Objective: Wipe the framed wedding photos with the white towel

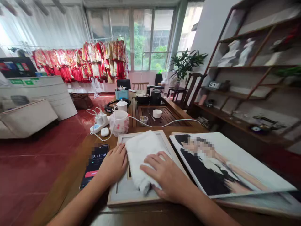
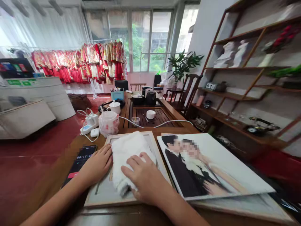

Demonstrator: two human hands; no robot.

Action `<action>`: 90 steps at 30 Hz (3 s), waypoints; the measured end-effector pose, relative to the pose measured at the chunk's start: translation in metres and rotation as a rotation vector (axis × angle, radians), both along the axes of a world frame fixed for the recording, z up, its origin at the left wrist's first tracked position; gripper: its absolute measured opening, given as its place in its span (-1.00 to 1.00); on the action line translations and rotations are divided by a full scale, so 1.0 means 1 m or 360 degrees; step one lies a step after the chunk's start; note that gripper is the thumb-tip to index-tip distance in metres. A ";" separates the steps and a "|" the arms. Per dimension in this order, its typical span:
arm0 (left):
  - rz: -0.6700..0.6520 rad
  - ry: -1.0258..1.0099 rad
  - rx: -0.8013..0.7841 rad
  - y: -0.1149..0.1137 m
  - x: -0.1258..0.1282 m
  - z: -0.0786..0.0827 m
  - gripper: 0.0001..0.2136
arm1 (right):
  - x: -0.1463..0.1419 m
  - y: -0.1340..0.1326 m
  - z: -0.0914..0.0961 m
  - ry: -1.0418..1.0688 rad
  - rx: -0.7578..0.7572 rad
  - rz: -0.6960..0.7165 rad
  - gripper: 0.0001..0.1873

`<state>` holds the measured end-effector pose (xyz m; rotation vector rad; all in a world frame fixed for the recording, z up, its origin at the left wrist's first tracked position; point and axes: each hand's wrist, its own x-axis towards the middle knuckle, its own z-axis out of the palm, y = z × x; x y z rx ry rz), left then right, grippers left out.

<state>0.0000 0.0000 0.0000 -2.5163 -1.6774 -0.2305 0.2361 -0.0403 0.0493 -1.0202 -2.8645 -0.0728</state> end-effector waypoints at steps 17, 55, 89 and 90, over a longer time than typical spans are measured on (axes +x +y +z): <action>-0.0014 0.0007 -0.0010 0.002 0.004 0.005 -0.57 | 0.000 0.004 -0.003 0.0014 0.0090 -0.0173 -0.50; -0.0025 -0.0004 0.0013 -0.001 0.004 0.008 -0.58 | -0.003 -0.002 -0.001 -0.0043 0.0082 0.0021 -0.43; -0.0050 -0.0079 -0.0014 -0.001 0.002 0.006 -0.56 | -0.003 -0.001 -0.003 -0.0008 0.0152 -0.0205 -0.53; -0.0046 -0.0084 -0.0016 -0.002 0.001 0.006 -0.56 | -0.004 -0.001 -0.004 0.0003 0.0167 -0.0236 -0.54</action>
